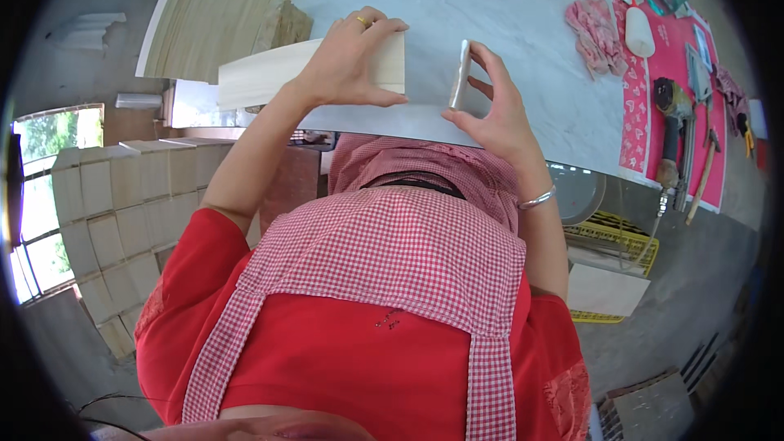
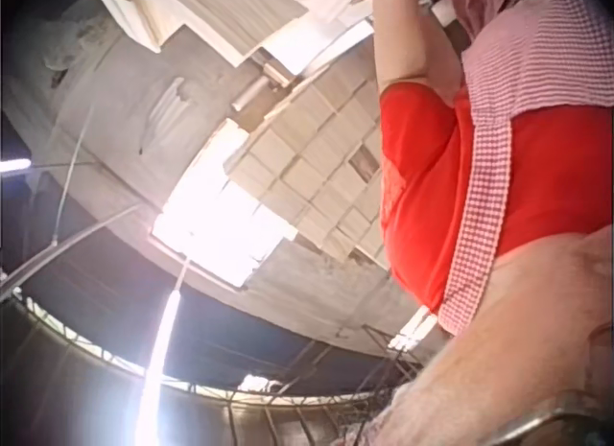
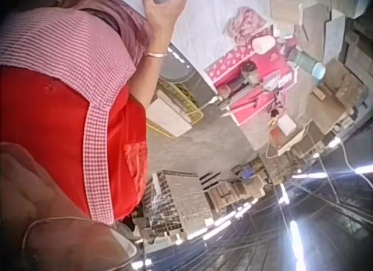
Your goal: Assembling wooden boxes by applying wood glue to joints and securing them with a pneumatic nail gun.
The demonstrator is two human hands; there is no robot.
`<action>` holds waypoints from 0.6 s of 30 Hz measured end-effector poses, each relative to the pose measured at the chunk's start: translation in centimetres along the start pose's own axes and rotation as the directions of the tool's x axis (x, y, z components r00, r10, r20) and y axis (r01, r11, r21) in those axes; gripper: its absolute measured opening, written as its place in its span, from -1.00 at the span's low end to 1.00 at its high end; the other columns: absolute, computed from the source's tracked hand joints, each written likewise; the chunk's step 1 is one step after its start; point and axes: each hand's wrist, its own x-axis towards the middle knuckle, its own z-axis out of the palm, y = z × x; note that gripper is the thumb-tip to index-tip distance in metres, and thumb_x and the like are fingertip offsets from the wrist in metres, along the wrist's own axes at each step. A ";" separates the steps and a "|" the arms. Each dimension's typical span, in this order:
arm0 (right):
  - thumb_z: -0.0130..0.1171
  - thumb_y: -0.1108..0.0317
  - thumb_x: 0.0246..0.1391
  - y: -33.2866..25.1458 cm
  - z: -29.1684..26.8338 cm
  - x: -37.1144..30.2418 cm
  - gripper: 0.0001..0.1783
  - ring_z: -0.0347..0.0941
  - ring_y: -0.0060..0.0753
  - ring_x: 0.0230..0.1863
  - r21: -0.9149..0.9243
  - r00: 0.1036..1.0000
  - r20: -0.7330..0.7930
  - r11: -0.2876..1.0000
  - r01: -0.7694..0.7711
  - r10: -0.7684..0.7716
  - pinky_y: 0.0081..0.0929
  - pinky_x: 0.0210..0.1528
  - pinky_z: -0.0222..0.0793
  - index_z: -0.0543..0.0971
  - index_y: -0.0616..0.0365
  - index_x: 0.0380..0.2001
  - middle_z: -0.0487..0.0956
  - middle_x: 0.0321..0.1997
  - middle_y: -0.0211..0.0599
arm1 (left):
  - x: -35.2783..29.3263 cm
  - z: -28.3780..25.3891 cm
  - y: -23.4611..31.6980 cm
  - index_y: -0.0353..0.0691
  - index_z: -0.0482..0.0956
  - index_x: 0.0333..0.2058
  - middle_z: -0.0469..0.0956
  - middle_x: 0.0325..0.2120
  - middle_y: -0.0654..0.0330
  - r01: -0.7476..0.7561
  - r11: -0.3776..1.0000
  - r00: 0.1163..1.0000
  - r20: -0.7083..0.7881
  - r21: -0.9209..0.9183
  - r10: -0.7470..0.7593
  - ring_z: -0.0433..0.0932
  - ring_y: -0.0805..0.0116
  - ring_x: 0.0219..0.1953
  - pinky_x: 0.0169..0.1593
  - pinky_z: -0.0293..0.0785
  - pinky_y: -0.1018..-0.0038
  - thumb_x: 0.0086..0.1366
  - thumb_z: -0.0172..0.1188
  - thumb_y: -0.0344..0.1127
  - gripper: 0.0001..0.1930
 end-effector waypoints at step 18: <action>0.46 0.47 -0.22 1.1 2.6 2.6 0.01 0.18 -0.16 0.38 0.080 0.983 0.130 0.990 0.119 -0.129 -0.12 0.32 0.30 0.17 0.10 0.33 0.26 0.34 -0.20 | 1.3 -1.3 2.4 -0.23 0.43 0.03 0.43 -0.06 0.04 0.000 0.985 1.000 -0.021 -0.170 -0.003 0.40 0.00 0.03 0.12 0.30 0.18 -0.33 0.46 -0.05 -0.16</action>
